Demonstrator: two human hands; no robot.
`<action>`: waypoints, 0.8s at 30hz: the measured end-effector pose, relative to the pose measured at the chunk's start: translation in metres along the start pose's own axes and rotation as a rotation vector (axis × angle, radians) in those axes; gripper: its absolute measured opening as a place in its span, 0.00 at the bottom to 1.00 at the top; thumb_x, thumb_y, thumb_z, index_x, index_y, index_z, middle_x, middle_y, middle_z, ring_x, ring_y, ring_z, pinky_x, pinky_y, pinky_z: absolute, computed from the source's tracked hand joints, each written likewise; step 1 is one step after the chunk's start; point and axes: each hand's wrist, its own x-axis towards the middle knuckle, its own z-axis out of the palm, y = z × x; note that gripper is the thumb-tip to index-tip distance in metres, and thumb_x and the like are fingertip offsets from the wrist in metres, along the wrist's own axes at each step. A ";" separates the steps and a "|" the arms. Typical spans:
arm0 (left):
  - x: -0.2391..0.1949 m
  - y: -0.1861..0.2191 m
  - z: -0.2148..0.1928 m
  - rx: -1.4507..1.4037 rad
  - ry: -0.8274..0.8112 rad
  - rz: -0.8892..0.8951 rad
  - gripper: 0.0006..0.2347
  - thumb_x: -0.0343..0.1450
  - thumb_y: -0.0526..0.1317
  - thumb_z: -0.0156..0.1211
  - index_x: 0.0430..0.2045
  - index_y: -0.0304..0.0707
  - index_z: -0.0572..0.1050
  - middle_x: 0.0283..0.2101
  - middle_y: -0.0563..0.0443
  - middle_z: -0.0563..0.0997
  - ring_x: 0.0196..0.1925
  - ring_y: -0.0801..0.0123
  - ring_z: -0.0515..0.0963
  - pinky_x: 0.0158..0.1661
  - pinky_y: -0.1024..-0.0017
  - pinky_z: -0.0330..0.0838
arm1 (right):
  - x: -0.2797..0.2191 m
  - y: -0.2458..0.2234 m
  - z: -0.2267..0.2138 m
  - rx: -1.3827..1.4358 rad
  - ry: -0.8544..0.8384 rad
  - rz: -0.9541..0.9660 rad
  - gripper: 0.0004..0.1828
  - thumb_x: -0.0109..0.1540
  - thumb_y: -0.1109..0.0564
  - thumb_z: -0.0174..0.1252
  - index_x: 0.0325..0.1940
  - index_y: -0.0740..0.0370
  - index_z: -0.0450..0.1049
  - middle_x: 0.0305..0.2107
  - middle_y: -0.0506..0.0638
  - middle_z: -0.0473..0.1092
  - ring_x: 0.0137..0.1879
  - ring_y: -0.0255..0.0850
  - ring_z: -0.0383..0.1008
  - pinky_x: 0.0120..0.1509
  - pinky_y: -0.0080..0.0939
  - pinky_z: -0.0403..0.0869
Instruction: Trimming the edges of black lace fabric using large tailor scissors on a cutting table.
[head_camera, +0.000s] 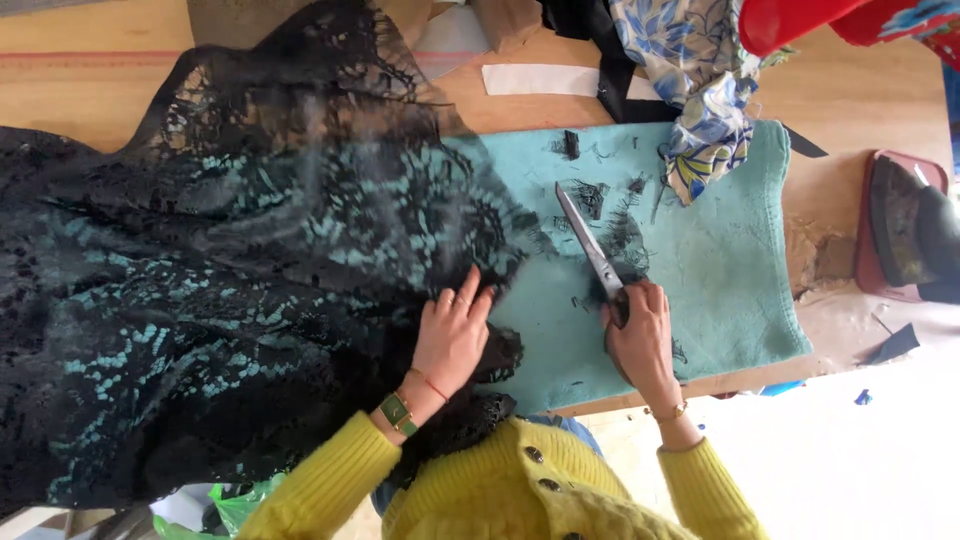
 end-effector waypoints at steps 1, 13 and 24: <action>-0.004 0.006 -0.004 -0.066 -0.051 -0.008 0.17 0.68 0.40 0.53 0.52 0.43 0.74 0.64 0.39 0.69 0.43 0.52 0.73 0.33 0.60 0.70 | 0.000 0.009 0.003 0.011 -0.048 0.083 0.17 0.62 0.53 0.59 0.51 0.65 0.71 0.51 0.62 0.65 0.54 0.65 0.72 0.60 0.61 0.72; -0.031 0.038 -0.009 -0.398 -0.441 0.014 0.11 0.69 0.43 0.47 0.39 0.56 0.78 0.63 0.53 0.72 0.47 0.54 0.77 0.34 0.58 0.75 | -0.022 0.041 -0.030 -0.047 0.102 0.182 0.22 0.63 0.47 0.60 0.54 0.64 0.71 0.48 0.61 0.70 0.56 0.61 0.71 0.60 0.57 0.69; -0.024 0.038 0.001 -0.456 -0.536 0.043 0.09 0.68 0.46 0.50 0.41 0.54 0.67 0.47 0.52 0.81 0.58 0.57 0.74 0.45 0.55 0.73 | -0.095 0.005 -0.021 0.035 0.170 0.085 0.27 0.56 0.40 0.69 0.47 0.63 0.75 0.47 0.53 0.65 0.55 0.53 0.67 0.62 0.49 0.68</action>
